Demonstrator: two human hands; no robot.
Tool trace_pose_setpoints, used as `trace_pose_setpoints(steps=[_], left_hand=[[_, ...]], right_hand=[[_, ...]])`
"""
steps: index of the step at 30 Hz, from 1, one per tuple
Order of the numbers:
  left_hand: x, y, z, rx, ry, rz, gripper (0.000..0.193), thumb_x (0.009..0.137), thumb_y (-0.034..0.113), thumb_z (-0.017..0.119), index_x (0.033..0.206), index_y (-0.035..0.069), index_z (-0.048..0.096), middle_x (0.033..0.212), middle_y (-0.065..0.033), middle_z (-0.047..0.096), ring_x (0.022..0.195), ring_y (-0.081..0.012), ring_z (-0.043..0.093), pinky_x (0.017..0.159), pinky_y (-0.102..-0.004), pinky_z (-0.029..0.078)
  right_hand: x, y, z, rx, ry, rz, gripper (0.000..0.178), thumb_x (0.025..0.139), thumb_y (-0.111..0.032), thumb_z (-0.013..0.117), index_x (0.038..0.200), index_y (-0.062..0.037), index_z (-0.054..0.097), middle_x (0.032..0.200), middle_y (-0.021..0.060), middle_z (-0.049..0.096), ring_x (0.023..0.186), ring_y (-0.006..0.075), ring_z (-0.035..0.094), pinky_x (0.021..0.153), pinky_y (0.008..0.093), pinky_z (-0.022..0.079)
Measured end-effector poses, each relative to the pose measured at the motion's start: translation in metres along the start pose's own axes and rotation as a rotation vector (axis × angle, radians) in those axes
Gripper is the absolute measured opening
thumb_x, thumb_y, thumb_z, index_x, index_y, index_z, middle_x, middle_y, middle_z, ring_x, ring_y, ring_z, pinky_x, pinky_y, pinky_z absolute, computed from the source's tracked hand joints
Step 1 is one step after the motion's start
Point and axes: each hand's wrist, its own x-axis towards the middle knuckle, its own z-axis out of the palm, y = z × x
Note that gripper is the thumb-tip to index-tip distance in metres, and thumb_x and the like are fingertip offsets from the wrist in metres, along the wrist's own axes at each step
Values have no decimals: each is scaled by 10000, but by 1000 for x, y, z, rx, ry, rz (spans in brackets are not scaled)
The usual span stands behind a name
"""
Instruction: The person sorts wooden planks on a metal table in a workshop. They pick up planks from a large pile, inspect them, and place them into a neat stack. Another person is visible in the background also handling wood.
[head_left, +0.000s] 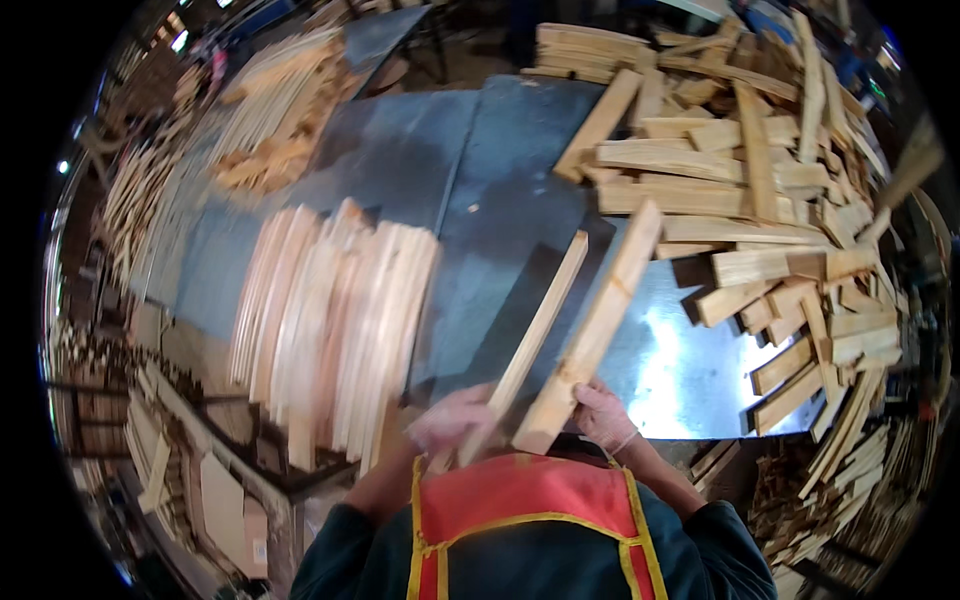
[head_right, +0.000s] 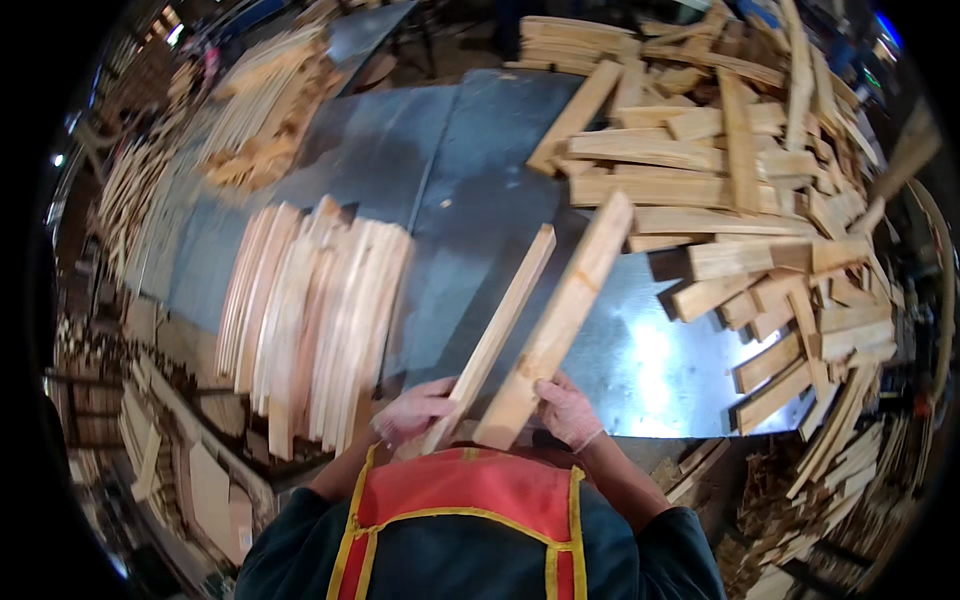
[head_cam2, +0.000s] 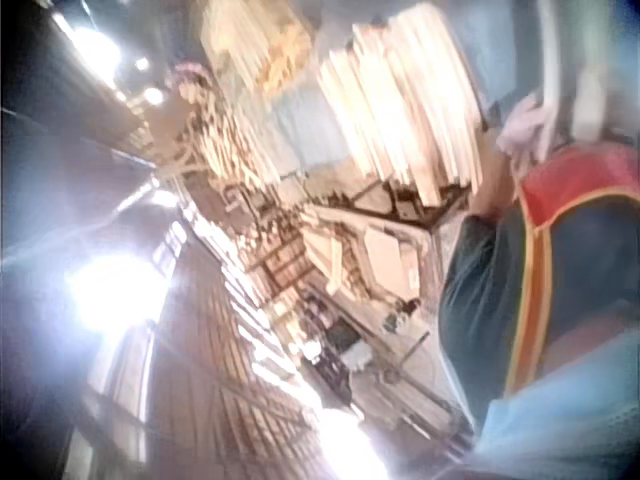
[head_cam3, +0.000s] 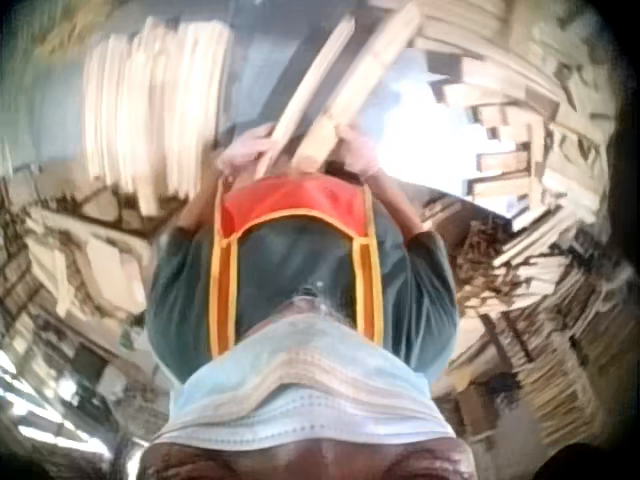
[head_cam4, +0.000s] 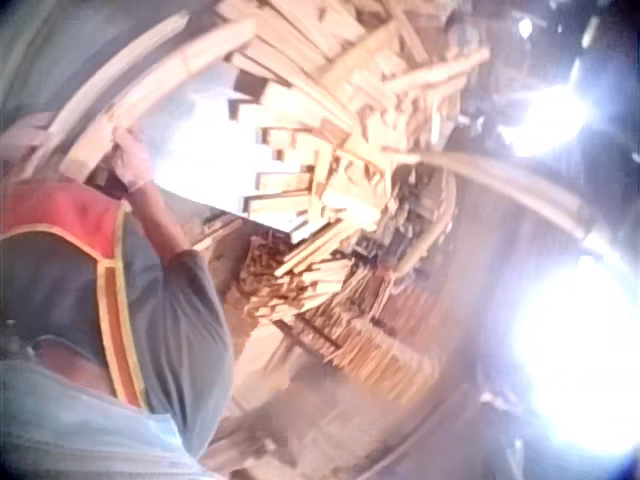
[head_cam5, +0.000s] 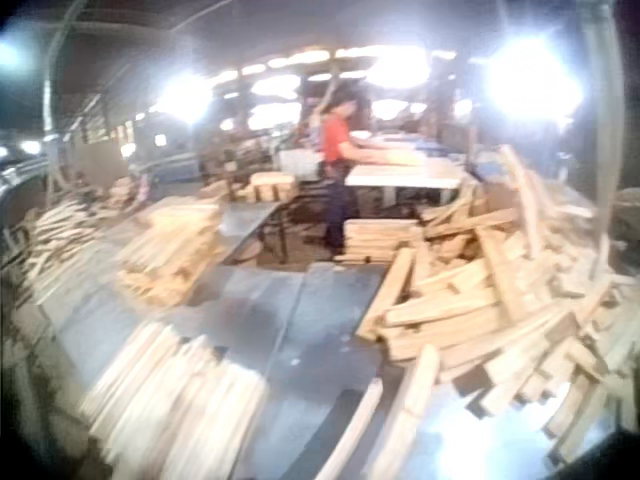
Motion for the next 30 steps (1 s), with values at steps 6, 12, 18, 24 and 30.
trace_pose_setpoints(steps=[6,12,18,24,30], left_hand=[[20,22,12,807,785,-94,584,839,450,710,1171,-29,675,1150,-294,705,1136,-426,675,957,-456,537],[-29,-4,-3,1209,1143,170,508,813,328,713,1234,44,695,1380,-211,602,1290,-391,568,1076,-496,450],[-25,-42,-58,1649,1308,-176,931,865,329,714,1629,53,257,1674,-206,269,1528,-397,300,1257,-540,220],[-19,-30,-49,1706,1286,153,725,793,233,735,1454,38,511,1413,-220,537,1352,-415,472,1166,-542,350],[24,59,46,1514,984,15,739,892,381,712,1523,81,470,1568,-206,458,1429,-387,456,1192,-491,363]], right_hand=[[72,61,58,-1501,-273,266,541,984,-337,641,1435,-53,542,1180,115,713,1046,196,679,923,339,539],[44,-70,46,-734,91,32,714,959,-310,775,1513,31,479,1229,120,693,1019,171,675,902,326,551],[61,-329,-24,-1688,966,-785,513,974,-317,692,1403,-50,599,954,88,699,870,216,657,785,365,541],[74,-483,-27,-2181,1283,-562,666,828,-569,775,1189,-23,648,1183,199,682,1153,380,623,976,489,511],[87,-412,-62,-984,672,-908,620,1014,-288,660,1506,29,456,918,16,604,816,145,569,729,313,490]])
